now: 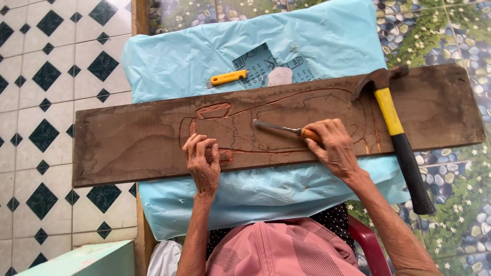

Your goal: Carving the outline of a shape into a wooden plank using a chisel and a hammer.

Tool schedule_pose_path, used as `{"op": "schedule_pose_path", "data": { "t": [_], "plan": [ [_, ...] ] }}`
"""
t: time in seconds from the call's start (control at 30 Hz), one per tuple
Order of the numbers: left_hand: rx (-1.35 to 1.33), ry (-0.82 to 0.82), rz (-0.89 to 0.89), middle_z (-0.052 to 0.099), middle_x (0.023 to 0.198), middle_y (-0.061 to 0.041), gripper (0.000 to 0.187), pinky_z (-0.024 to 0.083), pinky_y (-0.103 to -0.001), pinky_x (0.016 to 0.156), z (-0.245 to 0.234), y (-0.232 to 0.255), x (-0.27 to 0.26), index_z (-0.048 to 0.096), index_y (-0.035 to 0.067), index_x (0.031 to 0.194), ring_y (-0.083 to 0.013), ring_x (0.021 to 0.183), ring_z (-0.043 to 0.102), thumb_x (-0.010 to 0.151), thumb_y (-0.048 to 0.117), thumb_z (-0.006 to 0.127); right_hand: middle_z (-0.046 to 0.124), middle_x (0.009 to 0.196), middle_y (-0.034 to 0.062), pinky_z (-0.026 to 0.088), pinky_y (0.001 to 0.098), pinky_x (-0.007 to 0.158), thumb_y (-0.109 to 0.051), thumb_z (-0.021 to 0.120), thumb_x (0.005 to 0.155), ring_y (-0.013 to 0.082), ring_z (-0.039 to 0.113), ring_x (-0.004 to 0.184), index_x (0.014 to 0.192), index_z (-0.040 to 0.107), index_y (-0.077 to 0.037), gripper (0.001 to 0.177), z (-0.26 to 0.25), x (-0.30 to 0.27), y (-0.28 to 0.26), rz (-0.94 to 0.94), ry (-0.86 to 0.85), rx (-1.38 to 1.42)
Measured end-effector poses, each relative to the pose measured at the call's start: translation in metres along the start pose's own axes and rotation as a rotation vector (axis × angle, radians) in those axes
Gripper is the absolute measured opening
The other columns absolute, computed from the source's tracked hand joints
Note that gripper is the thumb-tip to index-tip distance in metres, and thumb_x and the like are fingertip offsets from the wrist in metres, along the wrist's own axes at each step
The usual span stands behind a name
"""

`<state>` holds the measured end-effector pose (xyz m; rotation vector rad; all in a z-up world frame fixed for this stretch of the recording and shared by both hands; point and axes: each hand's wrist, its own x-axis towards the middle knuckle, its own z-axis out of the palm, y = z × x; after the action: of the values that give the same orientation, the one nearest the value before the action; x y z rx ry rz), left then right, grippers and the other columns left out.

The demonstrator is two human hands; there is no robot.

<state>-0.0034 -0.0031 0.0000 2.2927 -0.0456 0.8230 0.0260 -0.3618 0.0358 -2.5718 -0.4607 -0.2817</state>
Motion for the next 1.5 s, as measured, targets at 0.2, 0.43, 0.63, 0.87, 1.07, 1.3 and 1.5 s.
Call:
{"op": "schedule_pose_path", "data": {
  "t": [0.2, 0.43, 0.63, 0.87, 1.07, 1.3, 1.5],
  "plan": [
    [-0.001, -0.256, 0.372, 0.062, 0.134, -0.014, 0.051, 0.04, -0.053, 0.116, 0.033, 0.095, 0.002, 0.066, 0.012, 0.13, -0.0409, 0.136, 0.051, 0.082, 0.012, 0.083, 0.063, 0.105, 0.0009, 0.046, 0.0347, 0.097, -0.024, 0.079, 0.087, 0.021, 0.057, 0.103, 0.118, 0.069, -0.021, 0.033, 0.024, 0.001, -0.025, -0.118, 0.009, 0.023],
    [-0.018, -0.345, 0.423, 0.062, 0.13, -0.012, 0.043, 0.043, -0.047, 0.115, 0.068, 0.105, 0.0, 0.062, 0.01, 0.137, -0.0372, 0.132, 0.056, 0.094, 0.015, 0.07, 0.063, 0.116, 0.0035, 0.042, 0.039, 0.106, -0.03, 0.077, 0.09, 0.0239, 0.056, 0.115, 0.13, 0.067, -0.025, 0.041, -0.043, -0.004, 0.015, 0.017, 0.079, -0.056],
    [-0.039, -0.342, 0.367, 0.062, 0.123, -0.012, 0.036, 0.045, -0.047, 0.113, 0.07, 0.103, -0.001, 0.064, 0.01, 0.136, -0.0364, 0.127, 0.058, 0.101, 0.015, 0.063, 0.052, 0.118, 0.0086, 0.05, 0.0467, 0.096, -0.018, 0.083, 0.093, 0.0328, 0.054, 0.114, 0.135, 0.063, -0.008, 0.048, -0.074, -0.057, 0.111, 0.334, 0.203, -0.276],
    [-0.012, -0.372, 0.414, 0.053, 0.118, -0.01, 0.034, 0.046, -0.045, 0.104, 0.063, 0.109, 0.001, 0.062, 0.012, 0.136, -0.0306, 0.115, 0.054, 0.103, 0.016, 0.067, 0.06, 0.114, 0.0147, 0.05, 0.0459, 0.082, -0.017, 0.082, 0.093, 0.0326, 0.058, 0.102, 0.131, 0.062, -0.005, 0.045, -0.077, -0.061, 0.103, 0.416, 0.173, -0.305],
    [0.005, -0.349, 0.417, 0.052, 0.113, -0.007, 0.033, 0.045, -0.043, 0.098, 0.065, 0.108, 0.0, 0.066, 0.017, 0.13, -0.0282, 0.108, 0.054, 0.098, 0.014, 0.076, 0.059, 0.109, 0.0116, 0.051, 0.0453, 0.08, -0.025, 0.08, 0.097, 0.0321, 0.06, 0.099, 0.13, 0.065, -0.007, 0.04, -0.069, -0.064, 0.116, 0.377, 0.177, -0.385],
    [0.001, -0.332, 0.425, 0.052, 0.111, -0.007, 0.032, 0.046, -0.043, 0.096, 0.063, 0.108, 0.002, 0.066, 0.016, 0.129, -0.0282, 0.105, 0.055, 0.098, 0.014, 0.076, 0.061, 0.116, 0.0147, 0.049, 0.0479, 0.085, -0.024, 0.076, 0.098, 0.0351, 0.059, 0.105, 0.134, 0.067, -0.005, 0.042, -0.067, -0.065, 0.123, 0.392, 0.177, -0.302],
    [-0.034, -0.377, 0.406, 0.052, 0.118, -0.01, 0.036, 0.046, -0.046, 0.104, 0.061, 0.108, 0.002, 0.061, 0.014, 0.135, -0.0314, 0.116, 0.055, 0.101, 0.021, 0.07, 0.061, 0.115, 0.0131, 0.049, 0.0465, 0.083, -0.025, 0.075, 0.099, 0.0329, 0.059, 0.103, 0.133, 0.066, -0.006, 0.04, -0.068, -0.064, 0.121, 0.403, 0.169, -0.299]
  ]
}}
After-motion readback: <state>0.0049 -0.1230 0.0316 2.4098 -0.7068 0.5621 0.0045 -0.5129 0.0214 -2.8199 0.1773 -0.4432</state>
